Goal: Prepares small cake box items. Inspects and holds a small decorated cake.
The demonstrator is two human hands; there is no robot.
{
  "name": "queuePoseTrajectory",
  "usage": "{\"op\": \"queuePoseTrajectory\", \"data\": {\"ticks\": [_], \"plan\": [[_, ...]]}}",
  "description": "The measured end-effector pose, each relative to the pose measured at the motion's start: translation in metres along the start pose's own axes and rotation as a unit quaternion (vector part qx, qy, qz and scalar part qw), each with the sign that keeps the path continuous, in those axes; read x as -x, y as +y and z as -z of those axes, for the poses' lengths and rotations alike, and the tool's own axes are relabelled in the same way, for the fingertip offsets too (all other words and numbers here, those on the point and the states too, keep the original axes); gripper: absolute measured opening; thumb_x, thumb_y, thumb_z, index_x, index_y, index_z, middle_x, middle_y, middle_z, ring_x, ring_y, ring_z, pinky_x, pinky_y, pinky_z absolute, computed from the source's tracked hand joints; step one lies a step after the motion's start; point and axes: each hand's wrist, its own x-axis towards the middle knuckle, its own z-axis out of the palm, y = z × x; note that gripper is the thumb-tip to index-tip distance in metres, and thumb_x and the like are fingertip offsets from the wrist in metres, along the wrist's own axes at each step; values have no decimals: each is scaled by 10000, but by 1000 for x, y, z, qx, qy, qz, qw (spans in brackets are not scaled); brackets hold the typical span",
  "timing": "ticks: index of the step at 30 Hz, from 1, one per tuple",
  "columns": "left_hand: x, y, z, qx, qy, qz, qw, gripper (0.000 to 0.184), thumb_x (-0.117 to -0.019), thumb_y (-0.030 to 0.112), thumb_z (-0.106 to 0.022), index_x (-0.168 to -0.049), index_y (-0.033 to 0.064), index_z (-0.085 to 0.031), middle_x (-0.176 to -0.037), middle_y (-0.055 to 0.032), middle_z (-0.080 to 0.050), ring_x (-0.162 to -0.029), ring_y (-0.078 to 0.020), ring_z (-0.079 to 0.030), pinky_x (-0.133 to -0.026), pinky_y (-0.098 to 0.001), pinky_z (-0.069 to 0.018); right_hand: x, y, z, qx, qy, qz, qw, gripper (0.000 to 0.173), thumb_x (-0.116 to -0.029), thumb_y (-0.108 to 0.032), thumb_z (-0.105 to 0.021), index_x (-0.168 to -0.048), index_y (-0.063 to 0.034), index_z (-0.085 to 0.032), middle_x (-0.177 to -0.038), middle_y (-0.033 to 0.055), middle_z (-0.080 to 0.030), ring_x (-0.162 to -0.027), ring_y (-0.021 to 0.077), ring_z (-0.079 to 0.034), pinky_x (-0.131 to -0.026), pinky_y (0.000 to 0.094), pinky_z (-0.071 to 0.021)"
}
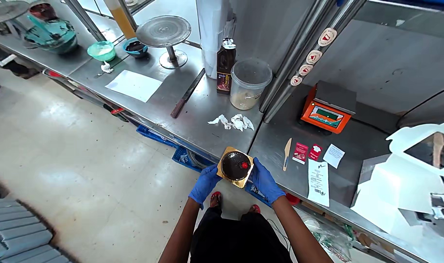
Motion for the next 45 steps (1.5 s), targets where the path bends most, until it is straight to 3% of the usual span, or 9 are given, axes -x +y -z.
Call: {"op": "queuePoseTrajectory", "data": {"ticks": [3,9,13,16,20,26,31,38,45], "plan": [[-2,0,0,-4,4,8,1000,352,-1073,69,-334,-1300,-75,-561,-1159,-173,-701,-1062,-247,-694,-1000,-430,-548,0,1,3,-5,-8,10,1000,494,-1128,-371,-282,-1194,-5,-608,-996,140,-716,-905,211,-716,-818,355,-602],[-6,-7,-12,43,72,22,996,321,-1107,125,-343,-1256,-46,-570,-1114,-161,-710,-1030,-238,-703,-960,-407,-567,-2,11,3,-10,32,39,999,424,-1132,-316,-309,-1222,-11,-590,-1007,133,-702,-916,201,-707,-805,348,-604],[-6,-14,-18,90,112,27,989,332,-1114,151,-347,-1303,-40,-542,-1126,-174,-703,-1035,-249,-699,-957,-405,-564,-3,14,1,0,37,66,997,427,-1133,-302,-307,-1152,-1,-610,-964,130,-707,-896,195,-713,-797,340,-611],[-5,-13,-25,43,135,13,990,338,-1117,149,-356,-1283,-60,-563,-1095,-173,-714,-1005,-243,-711,-934,-401,-579,-3,17,2,11,42,74,996,431,-1131,-309,-315,-1154,-2,-616,-973,136,-706,-895,205,-709,-797,358,-608],[-3,-6,-25,-58,117,-2,991,364,-1117,179,-377,-1240,-73,-609,-1113,-183,-714,-1026,-239,-707,-958,-400,-570,-1,19,3,-20,48,80,995,414,-1132,-297,-314,-1149,-14,-615,-968,132,-707,-886,202,-711,-777,348,-611],[0,-4,-30,51,113,41,991,414,-1129,255,-300,-1390,-4,-490,-1184,-184,-681,-1074,-267,-684,-964,-423,-553,-3,19,0,-40,54,83,994,399,-1132,-290,-317,-1163,-14,-604,-998,137,-698,-931,208,-705,-810,356,-605],[-5,-12,-29,65,144,16,987,354,-1122,200,-347,-1309,-35,-534,-1117,-175,-702,-1013,-258,-705,-932,-422,-573,1,13,-3,16,47,80,996,434,-1133,-311,-304,-1171,-7,-612,-971,131,-716,-895,197,-719,-798,349,-613],[-8,-12,-30,51,150,17,987,343,-1124,172,-338,-1287,-51,-542,-1085,-178,-707,-982,-255,-714,-903,-417,-588,0,16,-7,29,88,80,992,464,-1129,-351,-315,-1170,-7,-622,-979,141,-699,-904,214,-704,-784,377,-607],[-6,-9,-27,57,135,8,989,322,-1121,164,-348,-1258,-38,-558,-1049,-166,-716,-957,-251,-719,-897,-417,-590,3,12,-7,65,74,67,993,520,-1123,-416,-287,-1178,-27,-628,-962,136,-699,-873,227,-707,-735,393,-609]]}}
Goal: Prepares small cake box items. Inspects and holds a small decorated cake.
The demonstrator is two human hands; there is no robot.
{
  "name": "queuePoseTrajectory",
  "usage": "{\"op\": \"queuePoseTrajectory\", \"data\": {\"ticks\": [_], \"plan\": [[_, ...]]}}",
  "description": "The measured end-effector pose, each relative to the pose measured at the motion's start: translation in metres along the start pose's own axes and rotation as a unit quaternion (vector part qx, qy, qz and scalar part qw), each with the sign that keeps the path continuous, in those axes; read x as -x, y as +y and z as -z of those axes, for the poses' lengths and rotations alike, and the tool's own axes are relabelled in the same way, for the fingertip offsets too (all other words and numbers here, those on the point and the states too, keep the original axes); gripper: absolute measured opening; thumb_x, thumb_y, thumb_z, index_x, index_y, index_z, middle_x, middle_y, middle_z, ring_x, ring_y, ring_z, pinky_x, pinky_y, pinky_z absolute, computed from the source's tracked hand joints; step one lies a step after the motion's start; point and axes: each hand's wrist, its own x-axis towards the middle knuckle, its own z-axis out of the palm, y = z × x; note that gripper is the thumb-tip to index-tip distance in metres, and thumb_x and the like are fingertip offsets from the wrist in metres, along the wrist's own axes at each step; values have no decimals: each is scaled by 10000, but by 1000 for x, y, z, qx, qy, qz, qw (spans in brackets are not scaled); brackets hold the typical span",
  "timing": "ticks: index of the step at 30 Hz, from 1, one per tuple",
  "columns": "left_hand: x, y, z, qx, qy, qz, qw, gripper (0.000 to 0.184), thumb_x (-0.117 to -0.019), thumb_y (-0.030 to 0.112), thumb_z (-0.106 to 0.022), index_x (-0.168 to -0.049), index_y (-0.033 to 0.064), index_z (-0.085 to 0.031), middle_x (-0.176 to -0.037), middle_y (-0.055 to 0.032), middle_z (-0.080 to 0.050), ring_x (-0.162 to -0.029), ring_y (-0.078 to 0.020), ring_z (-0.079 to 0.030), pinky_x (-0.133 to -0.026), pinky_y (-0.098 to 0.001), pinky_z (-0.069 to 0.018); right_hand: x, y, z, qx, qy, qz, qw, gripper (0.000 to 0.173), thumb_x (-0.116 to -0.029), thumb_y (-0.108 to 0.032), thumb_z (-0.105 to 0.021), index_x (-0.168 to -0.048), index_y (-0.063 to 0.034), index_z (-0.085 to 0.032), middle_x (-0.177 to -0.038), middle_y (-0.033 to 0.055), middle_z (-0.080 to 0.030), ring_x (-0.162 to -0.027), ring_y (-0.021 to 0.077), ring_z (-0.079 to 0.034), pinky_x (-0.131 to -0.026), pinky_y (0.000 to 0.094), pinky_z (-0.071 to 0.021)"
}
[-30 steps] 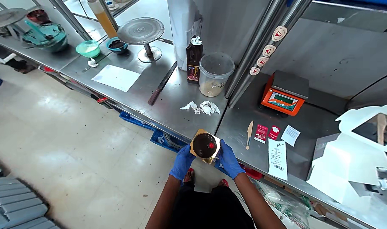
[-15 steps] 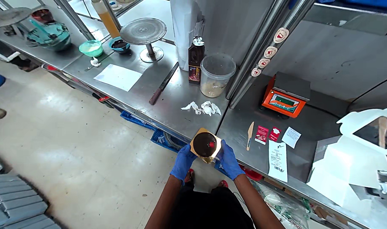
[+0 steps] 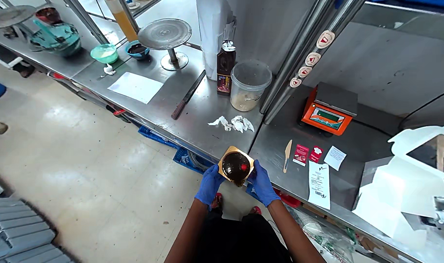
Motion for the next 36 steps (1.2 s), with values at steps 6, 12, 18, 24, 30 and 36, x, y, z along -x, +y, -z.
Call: {"op": "queuePoseTrajectory", "data": {"ticks": [6,12,18,24,30,36], "plan": [[-3,2,4,3,-13,5,1000,336,-1121,168,-345,-1284,-35,-557,-1076,-167,-715,-974,-252,-718,-908,-419,-588,-2,-3,4,-32,-26,-26,999,505,-1127,-388,-288,-1205,-2,-604,-993,159,-707,-890,238,-714,-772,392,-607],[-7,1,3,-10,4,23,1000,320,-1119,164,-360,-1244,-41,-572,-1051,-174,-716,-948,-251,-721,-883,-412,-595,-6,10,7,-58,-15,-21,998,478,-1135,-341,-278,-1184,15,-593,-962,172,-707,-867,249,-723,-754,395,-619],[-6,5,-4,-19,8,22,1000,316,-1117,168,-373,-1213,-39,-592,-1016,-165,-726,-922,-249,-728,-873,-411,-600,-5,8,7,-40,-3,3,999,464,-1132,-339,-302,-1109,2,-616,-891,147,-706,-807,230,-721,-720,379,-620],[-9,-2,-1,-34,10,19,999,324,-1118,167,-363,-1232,-51,-574,-1038,-175,-714,-937,-250,-720,-885,-417,-595,-2,13,8,-70,8,-5,997,455,-1136,-312,-281,-1078,6,-601,-853,139,-687,-784,224,-709,-705,386,-616],[-17,-9,6,-14,4,26,1000,329,-1121,176,-352,-1241,-40,-569,-1049,-168,-713,-947,-247,-718,-889,-410,-592,-8,19,11,-66,-1,-4,998,451,-1135,-316,-297,-1093,7,-609,-883,150,-700,-806,240,-715,-713,397,-618],[-16,-10,4,-13,5,24,1000,344,-1124,184,-335,-1244,-44,-563,-1071,-170,-708,-977,-244,-710,-911,-413,-581,-9,24,12,-78,12,-12,997,457,-1133,-328,-301,-1062,2,-610,-853,142,-688,-783,237,-705,-687,390,-610]]}}
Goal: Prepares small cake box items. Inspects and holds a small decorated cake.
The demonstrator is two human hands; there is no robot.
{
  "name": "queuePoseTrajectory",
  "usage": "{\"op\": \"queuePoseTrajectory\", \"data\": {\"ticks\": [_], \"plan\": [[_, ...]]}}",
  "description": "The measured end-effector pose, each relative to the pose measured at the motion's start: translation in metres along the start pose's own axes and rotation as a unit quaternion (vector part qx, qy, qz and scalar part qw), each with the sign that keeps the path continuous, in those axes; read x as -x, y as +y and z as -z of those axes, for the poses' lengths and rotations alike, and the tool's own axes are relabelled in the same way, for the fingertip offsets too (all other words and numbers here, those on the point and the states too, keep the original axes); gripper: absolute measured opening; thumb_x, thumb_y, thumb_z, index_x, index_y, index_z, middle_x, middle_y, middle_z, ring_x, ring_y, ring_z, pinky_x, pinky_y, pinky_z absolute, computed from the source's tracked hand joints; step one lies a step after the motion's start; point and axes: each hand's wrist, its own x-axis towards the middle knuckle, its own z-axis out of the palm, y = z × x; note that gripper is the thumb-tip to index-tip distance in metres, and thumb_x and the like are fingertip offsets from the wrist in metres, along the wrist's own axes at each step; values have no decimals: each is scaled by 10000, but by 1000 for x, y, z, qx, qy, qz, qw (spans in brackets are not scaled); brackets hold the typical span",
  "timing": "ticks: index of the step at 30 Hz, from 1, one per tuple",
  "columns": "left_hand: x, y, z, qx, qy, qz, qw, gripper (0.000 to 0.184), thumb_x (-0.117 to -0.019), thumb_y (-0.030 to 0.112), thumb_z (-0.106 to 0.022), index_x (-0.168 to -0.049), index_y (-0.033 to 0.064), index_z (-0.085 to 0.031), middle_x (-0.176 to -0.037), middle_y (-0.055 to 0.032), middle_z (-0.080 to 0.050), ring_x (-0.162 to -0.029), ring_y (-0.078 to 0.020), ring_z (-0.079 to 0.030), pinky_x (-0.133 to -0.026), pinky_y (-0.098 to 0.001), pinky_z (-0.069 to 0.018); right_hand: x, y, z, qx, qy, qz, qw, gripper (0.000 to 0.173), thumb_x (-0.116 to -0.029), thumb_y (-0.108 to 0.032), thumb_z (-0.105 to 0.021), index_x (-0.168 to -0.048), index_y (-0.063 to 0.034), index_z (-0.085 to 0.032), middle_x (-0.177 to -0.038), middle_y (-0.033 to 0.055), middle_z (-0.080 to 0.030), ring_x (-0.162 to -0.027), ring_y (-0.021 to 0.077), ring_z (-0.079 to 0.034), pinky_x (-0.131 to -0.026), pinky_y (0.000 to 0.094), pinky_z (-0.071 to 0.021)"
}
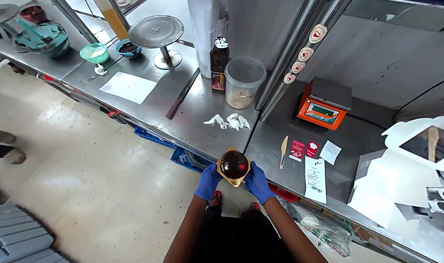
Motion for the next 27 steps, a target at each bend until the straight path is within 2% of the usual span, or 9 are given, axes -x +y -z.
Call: {"op": "queuePoseTrajectory", "data": {"ticks": [3,8,11,13,15,18,22,25,27], "plan": [[2,6,-5,3,-11,-16,1000,354,-1123,182,-325,-1243,-49,-565,-1084,-177,-707,-1001,-252,-706,-927,-424,-575,-1,-5,-4,-13,5,1,1000,456,-1132,-331,-306,-1043,-4,-611,-823,133,-683,-752,226,-698,-667,381,-605],[-3,3,-2,-11,-12,-10,1000,354,-1123,185,-327,-1262,-50,-553,-1106,-182,-700,-1019,-263,-700,-934,-436,-571,-3,-2,-1,-2,-3,1,1000,480,-1129,-364,-308,-1109,1,-618,-892,155,-695,-820,251,-710,-734,406,-613],[2,10,-11,-13,-24,-16,999,370,-1125,198,-317,-1254,-45,-564,-1102,-178,-708,-1020,-257,-704,-938,-433,-571,0,-13,-5,-4,0,16,1000,453,-1127,-355,-318,-1030,-23,-610,-826,121,-667,-758,222,-685,-699,388,-601],[9,16,-16,-16,-40,-25,999,373,-1121,208,-316,-1235,-26,-584,-1089,-159,-715,-1015,-244,-705,-937,-422,-570,6,-21,-7,2,-7,27,1000,451,-1124,-371,-322,-1030,-40,-614,-826,102,-668,-769,208,-685,-720,383,-604],[8,18,-15,-25,-47,-31,998,373,-1116,218,-320,-1241,-7,-590,-1094,-147,-714,-1009,-234,-701,-926,-413,-570,7,-26,-9,23,-16,32,999,463,-1123,-395,-311,-1073,-55,-621,-859,95,-683,-805,201,-695,-740,377,-606],[1,8,-9,-31,-31,-30,999,356,-1122,209,-329,-1261,-12,-571,-1092,-156,-709,-988,-242,-704,-907,-422,-579,1,-17,-3,42,-27,25,998,486,-1126,-390,-300,-1208,-30,-616,-976,150,-713,-885,243,-719,-777,406,-618],[6,4,-10,-23,-18,-30,999,355,-1123,187,-339,-1279,-34,-568,-1089,-176,-713,-977,-262,-715,-910,-436,-585,3,-13,-1,34,-23,18,999,464,-1127,-376,-305,-1263,-40,-595,-1031,150,-707,-924,239,-714,-786,397,-615],[5,4,-10,-22,-19,-33,999,352,-1122,192,-345,-1256,-30,-582,-1073,-169,-719,-971,-256,-718,-902,-428,-589,1,-12,0,31,-29,20,999,468,-1127,-377,-295,-1263,-45,-595,-1029,143,-702,-926,238,-708,-790,403,-611],[4,4,-8,-22,-16,-31,999,347,-1122,197,-353,-1248,-27,-586,-1070,-169,-717,-968,-255,-716,-899,-427,-588,2,-12,-1,26,-28,17,999,463,-1130,-373,-282,-1205,-43,-598,-963,128,-699,-869,221,-708,-756,382,-610]]}}
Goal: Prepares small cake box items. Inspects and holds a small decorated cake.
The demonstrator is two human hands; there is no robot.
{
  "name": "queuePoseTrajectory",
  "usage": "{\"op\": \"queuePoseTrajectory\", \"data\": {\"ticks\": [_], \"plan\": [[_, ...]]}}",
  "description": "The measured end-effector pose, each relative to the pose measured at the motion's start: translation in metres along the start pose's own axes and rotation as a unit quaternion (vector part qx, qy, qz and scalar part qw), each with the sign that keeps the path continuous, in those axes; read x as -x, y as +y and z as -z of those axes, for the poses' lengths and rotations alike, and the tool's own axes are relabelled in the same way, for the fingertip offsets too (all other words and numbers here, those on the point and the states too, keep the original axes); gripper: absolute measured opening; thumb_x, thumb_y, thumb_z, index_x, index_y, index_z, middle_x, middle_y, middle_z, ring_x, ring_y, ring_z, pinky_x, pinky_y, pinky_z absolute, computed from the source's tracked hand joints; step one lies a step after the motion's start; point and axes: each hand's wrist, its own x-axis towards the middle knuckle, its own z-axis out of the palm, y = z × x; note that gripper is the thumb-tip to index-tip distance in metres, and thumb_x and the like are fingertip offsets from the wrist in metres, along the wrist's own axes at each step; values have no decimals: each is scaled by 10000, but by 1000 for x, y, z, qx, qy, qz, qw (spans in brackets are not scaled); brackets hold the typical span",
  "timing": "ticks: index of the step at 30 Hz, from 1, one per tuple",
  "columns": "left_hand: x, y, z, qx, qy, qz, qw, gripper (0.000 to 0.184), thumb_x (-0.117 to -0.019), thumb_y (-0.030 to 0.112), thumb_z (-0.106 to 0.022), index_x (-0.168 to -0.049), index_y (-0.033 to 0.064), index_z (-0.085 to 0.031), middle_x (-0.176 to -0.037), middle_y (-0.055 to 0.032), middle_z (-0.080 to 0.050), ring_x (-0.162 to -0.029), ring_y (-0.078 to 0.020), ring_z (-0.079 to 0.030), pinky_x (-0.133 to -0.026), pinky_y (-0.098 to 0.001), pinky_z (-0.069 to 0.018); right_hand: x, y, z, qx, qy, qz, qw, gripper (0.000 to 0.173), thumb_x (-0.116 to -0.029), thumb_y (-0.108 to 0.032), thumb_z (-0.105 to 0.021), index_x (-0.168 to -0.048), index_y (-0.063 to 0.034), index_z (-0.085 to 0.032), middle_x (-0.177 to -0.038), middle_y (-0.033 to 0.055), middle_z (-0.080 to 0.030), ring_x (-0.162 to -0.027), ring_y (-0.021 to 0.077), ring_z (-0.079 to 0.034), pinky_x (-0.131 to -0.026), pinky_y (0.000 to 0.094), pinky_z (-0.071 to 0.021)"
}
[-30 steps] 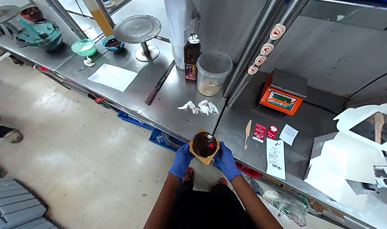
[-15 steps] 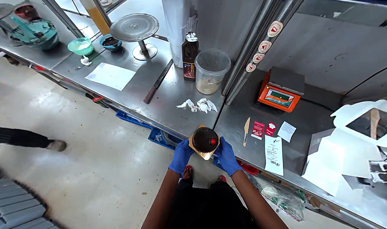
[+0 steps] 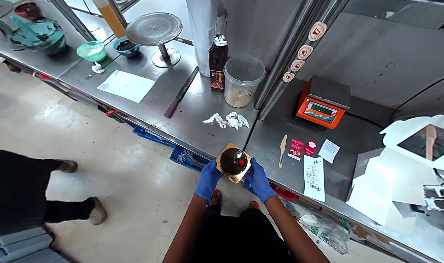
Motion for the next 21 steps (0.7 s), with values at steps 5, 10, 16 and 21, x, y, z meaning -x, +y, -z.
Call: {"op": "queuePoseTrajectory", "data": {"ticks": [5,10,16,21], "plan": [[7,15,-11,3,-13,-10,1000,340,-1120,192,-346,-1209,-13,-602,-1051,-153,-726,-968,-246,-720,-907,-422,-590,3,-13,-4,-6,-7,6,1000,486,-1122,-401,-296,-1261,-49,-601,-1067,153,-701,-957,254,-706,-803,414,-609],[1,10,-6,-9,-3,5,1000,368,-1126,204,-330,-1257,-37,-576,-1073,-177,-717,-978,-258,-716,-900,-427,-589,-1,-7,-3,-9,1,-14,1000,475,-1133,-357,-270,-1229,-15,-587,-980,164,-698,-879,250,-710,-760,408,-609],[3,13,-6,-3,1,26,1000,368,-1127,222,-330,-1274,-25,-559,-1091,-173,-710,-990,-256,-711,-910,-423,-584,2,-13,-5,-3,7,-28,1000,487,-1128,-391,-285,-1214,-27,-599,-968,161,-705,-879,254,-716,-766,408,-611],[10,20,-13,-8,9,29,999,367,-1129,210,-313,-1305,-33,-523,-1071,-181,-708,-963,-261,-719,-894,-425,-593,7,-23,-7,-3,-3,-35,999,487,-1134,-366,-254,-1199,-15,-586,-938,145,-700,-851,229,-713,-760,385,-608]]}}
